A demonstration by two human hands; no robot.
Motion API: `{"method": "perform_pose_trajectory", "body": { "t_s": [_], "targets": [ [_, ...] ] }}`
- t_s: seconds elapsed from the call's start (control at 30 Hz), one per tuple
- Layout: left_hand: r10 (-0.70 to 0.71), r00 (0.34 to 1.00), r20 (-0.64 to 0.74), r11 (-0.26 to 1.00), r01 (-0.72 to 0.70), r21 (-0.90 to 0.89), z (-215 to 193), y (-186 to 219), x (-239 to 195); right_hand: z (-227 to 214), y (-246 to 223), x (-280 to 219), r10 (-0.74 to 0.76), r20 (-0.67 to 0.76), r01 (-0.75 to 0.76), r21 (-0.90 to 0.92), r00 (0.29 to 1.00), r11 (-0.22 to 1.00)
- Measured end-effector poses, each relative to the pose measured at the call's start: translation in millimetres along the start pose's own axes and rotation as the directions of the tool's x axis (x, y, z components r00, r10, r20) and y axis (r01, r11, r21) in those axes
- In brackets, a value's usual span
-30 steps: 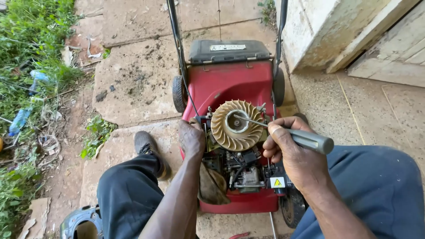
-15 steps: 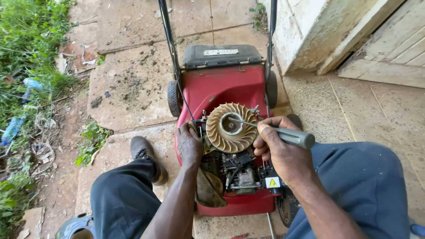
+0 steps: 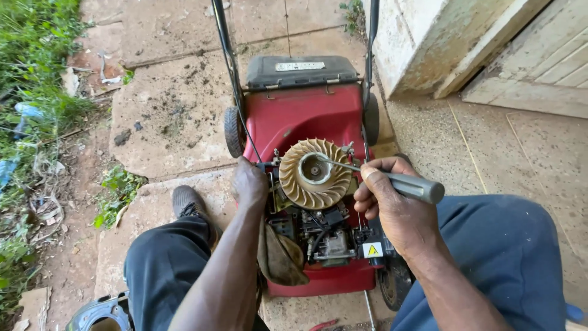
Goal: Cleaning and inspecting a lawnmower engine using a screwdriver and a cloth
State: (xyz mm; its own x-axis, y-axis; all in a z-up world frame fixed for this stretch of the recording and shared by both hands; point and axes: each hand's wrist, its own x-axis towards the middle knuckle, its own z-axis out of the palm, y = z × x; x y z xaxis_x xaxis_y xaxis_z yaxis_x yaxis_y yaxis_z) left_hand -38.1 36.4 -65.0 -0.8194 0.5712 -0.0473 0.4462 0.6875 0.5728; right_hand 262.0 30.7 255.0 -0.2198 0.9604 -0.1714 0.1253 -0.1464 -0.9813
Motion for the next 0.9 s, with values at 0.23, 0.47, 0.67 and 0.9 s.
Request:
{"method": "perform_pose_trajectory", "body": {
  "t_s": [0.23,0.47,0.67,0.9],
  "targets": [
    [0.017,0.976,0.215,0.993,0.009,-0.116,-65.3,34.4,-41.7,3.4,-4.6,-0.9,-0.007,0.031,0.006,0.010,0.999,1.000],
    [0.032,0.998,0.061,0.976,-0.019,-0.215,-32.2,12.1,-39.7,6.3,-3.1,-6.9,-0.038,0.035,0.038,0.015,0.999,0.999],
    [0.015,1.000,-0.009,0.991,-0.016,-0.130,-44.4,18.1,-38.8,1.9,8.2,-3.0,-0.021,0.026,0.021,0.008,0.999,1.000],
    [-0.282,0.946,0.160,0.805,0.324,-0.496,-48.3,3.4,-36.9,8.3,-1.5,-1.2,-0.004,0.032,0.003,0.016,0.999,1.000]
  ]
}}
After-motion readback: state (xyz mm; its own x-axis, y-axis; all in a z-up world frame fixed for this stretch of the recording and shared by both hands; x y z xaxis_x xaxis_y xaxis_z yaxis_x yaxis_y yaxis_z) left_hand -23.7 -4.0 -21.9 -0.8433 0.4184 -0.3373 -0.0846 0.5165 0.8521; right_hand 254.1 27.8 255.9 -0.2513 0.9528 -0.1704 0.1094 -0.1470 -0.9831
